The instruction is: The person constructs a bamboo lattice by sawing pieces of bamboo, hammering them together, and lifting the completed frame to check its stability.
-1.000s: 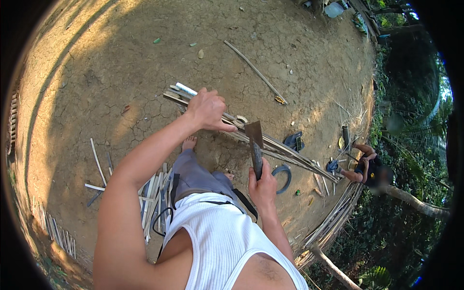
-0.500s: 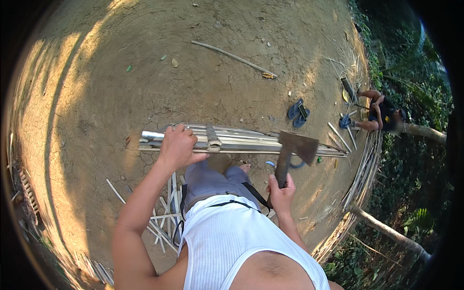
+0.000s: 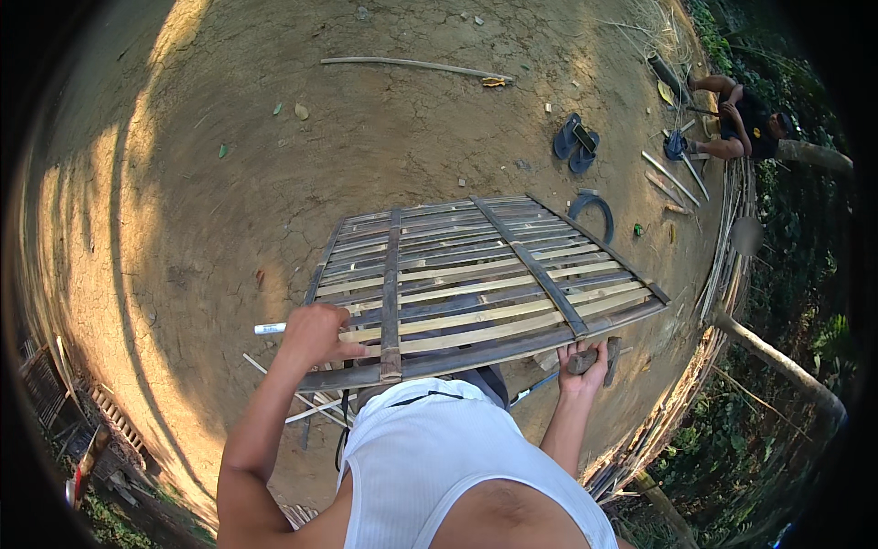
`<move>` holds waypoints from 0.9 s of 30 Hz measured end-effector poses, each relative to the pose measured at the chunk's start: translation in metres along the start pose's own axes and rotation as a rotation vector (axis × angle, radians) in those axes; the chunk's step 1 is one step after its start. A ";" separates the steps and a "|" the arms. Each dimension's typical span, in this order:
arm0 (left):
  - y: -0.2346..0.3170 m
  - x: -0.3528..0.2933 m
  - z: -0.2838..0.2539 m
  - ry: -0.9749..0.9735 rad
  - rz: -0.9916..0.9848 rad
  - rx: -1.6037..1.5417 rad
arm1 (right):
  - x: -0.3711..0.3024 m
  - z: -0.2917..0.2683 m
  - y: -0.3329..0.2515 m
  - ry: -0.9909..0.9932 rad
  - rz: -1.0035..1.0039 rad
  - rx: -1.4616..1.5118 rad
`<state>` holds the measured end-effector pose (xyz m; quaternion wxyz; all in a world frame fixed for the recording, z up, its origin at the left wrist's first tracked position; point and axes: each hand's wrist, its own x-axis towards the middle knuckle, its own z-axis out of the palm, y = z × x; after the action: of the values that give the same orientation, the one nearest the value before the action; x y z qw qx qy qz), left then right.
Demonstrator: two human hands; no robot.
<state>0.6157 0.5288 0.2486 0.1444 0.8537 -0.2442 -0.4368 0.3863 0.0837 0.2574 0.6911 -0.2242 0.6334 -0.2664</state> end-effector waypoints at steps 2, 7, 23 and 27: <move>-0.017 0.051 0.007 0.010 -0.162 -0.070 | 0.004 -0.022 -0.004 -0.010 0.033 -0.019; -0.037 0.219 0.076 -0.162 -0.414 -0.096 | 0.007 -0.049 -0.020 0.006 0.062 -0.105; -0.211 0.232 0.208 -0.125 -1.007 0.036 | 0.176 0.061 -0.188 0.021 -0.559 -1.397; -0.224 0.229 0.232 -0.161 -1.097 -0.193 | 0.303 0.088 -0.182 0.103 -0.460 -2.110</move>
<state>0.6054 0.5846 -0.1424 -0.0454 0.8025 0.2662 -0.5321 0.4754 -0.2540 0.1547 0.0554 -0.8083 0.5145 0.2807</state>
